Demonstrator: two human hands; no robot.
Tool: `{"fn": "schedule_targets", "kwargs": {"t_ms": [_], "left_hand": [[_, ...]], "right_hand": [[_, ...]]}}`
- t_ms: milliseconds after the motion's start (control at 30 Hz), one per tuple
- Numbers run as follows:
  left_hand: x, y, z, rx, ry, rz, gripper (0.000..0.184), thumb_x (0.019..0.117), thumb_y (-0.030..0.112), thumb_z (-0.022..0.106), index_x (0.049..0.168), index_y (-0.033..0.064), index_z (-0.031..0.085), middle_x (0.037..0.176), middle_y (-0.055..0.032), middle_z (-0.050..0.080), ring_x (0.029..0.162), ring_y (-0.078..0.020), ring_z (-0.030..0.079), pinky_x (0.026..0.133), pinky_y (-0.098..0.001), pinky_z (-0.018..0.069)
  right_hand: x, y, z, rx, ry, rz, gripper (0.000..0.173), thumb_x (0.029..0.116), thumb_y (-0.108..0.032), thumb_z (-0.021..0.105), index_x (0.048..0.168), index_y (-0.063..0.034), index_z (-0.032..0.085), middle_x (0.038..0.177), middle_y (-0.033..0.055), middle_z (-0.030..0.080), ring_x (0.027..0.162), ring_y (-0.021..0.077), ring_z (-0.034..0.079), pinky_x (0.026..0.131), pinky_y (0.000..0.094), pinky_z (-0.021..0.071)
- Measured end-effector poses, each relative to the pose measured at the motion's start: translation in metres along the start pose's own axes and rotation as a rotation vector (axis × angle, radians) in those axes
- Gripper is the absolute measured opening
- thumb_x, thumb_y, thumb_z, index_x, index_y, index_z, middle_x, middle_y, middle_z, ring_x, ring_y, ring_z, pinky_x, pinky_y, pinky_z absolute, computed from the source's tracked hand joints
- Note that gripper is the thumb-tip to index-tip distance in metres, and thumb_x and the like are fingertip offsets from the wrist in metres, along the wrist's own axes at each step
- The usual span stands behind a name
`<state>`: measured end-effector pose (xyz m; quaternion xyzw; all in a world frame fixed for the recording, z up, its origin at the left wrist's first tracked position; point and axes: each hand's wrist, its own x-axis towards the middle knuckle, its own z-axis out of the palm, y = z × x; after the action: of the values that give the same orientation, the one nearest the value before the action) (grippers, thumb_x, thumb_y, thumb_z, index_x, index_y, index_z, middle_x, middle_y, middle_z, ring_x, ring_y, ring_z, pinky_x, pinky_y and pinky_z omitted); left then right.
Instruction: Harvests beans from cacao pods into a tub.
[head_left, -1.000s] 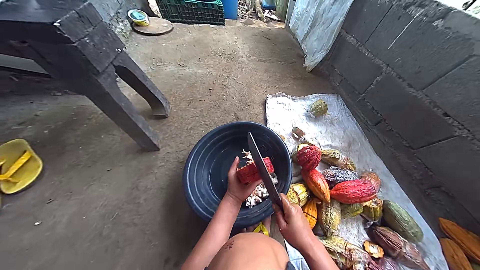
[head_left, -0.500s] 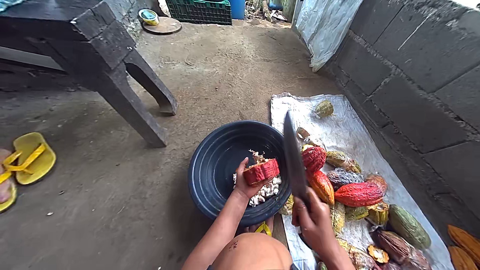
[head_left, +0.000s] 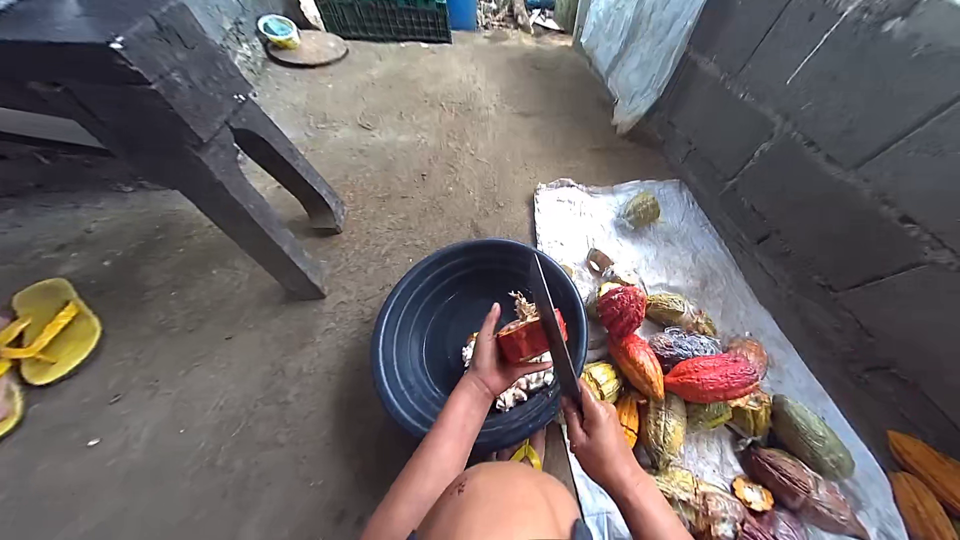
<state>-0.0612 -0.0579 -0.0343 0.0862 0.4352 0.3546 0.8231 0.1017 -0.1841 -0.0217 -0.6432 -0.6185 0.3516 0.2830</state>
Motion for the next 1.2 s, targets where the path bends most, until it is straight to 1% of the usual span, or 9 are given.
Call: {"fn": "schedule_targets", "kwargs": {"t_ms": [200, 367, 567, 633, 700, 800, 967, 1100, 1200], "left_hand": [[0.007, -0.004, -0.018, -0.098, -0.144, 0.044, 0.080, 0.1008, 0.069, 0.016, 0.122, 0.0052, 0.059, 0.106, -0.0178, 0.071, 0.097, -0.0329, 0.071, 0.083, -0.0531, 0.0598], [0.008, -0.011, -0.020, -0.149, 0.035, 0.132, 0.054, 0.1060, 0.050, 0.028, 0.114, 0.0054, 0.057, 0.104, -0.0168, 0.069, 0.096, -0.0321, 0.069, 0.084, -0.0536, 0.0576], [0.006, -0.023, 0.008, -0.119, 0.051, 0.307, 0.036, 0.1077, 0.021, 0.034, 0.138, 0.0052, 0.047, 0.117, -0.0172, 0.065, 0.104, -0.0303, 0.066, 0.089, -0.0521, 0.0557], [0.006, -0.026, 0.010, -0.143, 0.053, 0.302, 0.035, 0.1090, 0.026, 0.034, 0.134, 0.0056, 0.049, 0.115, -0.0162, 0.065, 0.103, -0.0294, 0.067, 0.088, -0.0503, 0.0566], [0.008, -0.019, 0.010, -0.184, 0.065, 0.240, 0.046, 0.1083, 0.040, 0.031, 0.126, 0.0034, 0.053, 0.113, -0.0189, 0.066, 0.103, -0.0332, 0.067, 0.087, -0.0543, 0.0565], [0.009, -0.016, 0.003, -0.275, 0.109, 0.114, 0.061, 0.1023, 0.056, 0.030, 0.129, 0.0066, 0.052, 0.119, -0.0196, 0.063, 0.107, -0.0360, 0.064, 0.086, -0.0579, 0.0543], [0.009, -0.018, 0.000, -0.251, 0.051, 0.247, 0.046, 0.1062, 0.041, 0.027, 0.115, 0.0077, 0.057, 0.103, -0.0128, 0.068, 0.096, -0.0275, 0.068, 0.082, -0.0478, 0.0574], [0.008, -0.015, -0.004, -0.341, -0.107, 0.119, 0.073, 0.1025, 0.064, 0.022, 0.128, 0.0035, 0.054, 0.118, -0.0220, 0.065, 0.108, -0.0377, 0.066, 0.091, -0.0553, 0.0556], [0.007, -0.016, -0.009, -0.326, -0.109, 0.108, 0.075, 0.1015, 0.066, 0.025, 0.127, 0.0026, 0.055, 0.116, -0.0222, 0.067, 0.105, -0.0365, 0.069, 0.088, -0.0527, 0.0586]], "right_hand": [[0.001, 0.003, -0.006, -0.057, -0.074, -0.024, 0.026, 0.1020, -0.021, 0.053, 0.113, 0.0006, 0.064, 0.071, 0.0110, 0.065, 0.063, 0.0259, 0.066, 0.063, 0.0467, 0.0559], [0.004, 0.000, 0.009, -0.170, -0.109, 0.124, 0.028, 0.1044, -0.021, 0.051, 0.122, -0.0005, 0.061, 0.082, 0.0157, 0.070, 0.078, 0.0340, 0.072, 0.072, 0.0526, 0.0574], [0.016, -0.024, 0.013, -0.378, -0.030, 0.351, 0.033, 0.1067, -0.015, 0.049, 0.136, -0.0001, 0.053, 0.100, 0.0199, 0.073, 0.094, 0.0376, 0.074, 0.081, 0.0512, 0.0586], [0.016, -0.019, 0.010, -0.308, 0.001, 0.306, 0.032, 0.1056, -0.014, 0.050, 0.133, 0.0012, 0.054, 0.097, 0.0201, 0.073, 0.092, 0.0377, 0.074, 0.081, 0.0523, 0.0585], [0.013, -0.007, 0.011, -0.171, 0.089, 0.118, 0.029, 0.1012, -0.013, 0.054, 0.124, 0.0047, 0.060, 0.083, 0.0180, 0.071, 0.077, 0.0346, 0.074, 0.071, 0.0513, 0.0592], [0.011, -0.002, 0.005, -0.022, -0.005, 0.038, 0.028, 0.1039, -0.020, 0.052, 0.120, 0.0015, 0.060, 0.073, 0.0103, 0.066, 0.063, 0.0239, 0.068, 0.064, 0.0445, 0.0590], [0.009, -0.021, -0.001, -0.265, 0.110, 0.040, 0.028, 0.1016, -0.014, 0.055, 0.122, 0.0029, 0.063, 0.082, 0.0168, 0.072, 0.077, 0.0352, 0.074, 0.069, 0.0518, 0.0589], [0.004, -0.013, 0.005, -0.199, 0.129, -0.095, 0.027, 0.0992, -0.017, 0.055, 0.116, 0.0013, 0.066, 0.073, 0.0125, 0.069, 0.066, 0.0300, 0.072, 0.060, 0.0485, 0.0585], [-0.001, -0.021, 0.007, -0.200, 0.050, 0.041, 0.026, 0.1022, -0.019, 0.053, 0.118, -0.0001, 0.063, 0.074, 0.0133, 0.069, 0.071, 0.0326, 0.072, 0.064, 0.0504, 0.0579]]}}
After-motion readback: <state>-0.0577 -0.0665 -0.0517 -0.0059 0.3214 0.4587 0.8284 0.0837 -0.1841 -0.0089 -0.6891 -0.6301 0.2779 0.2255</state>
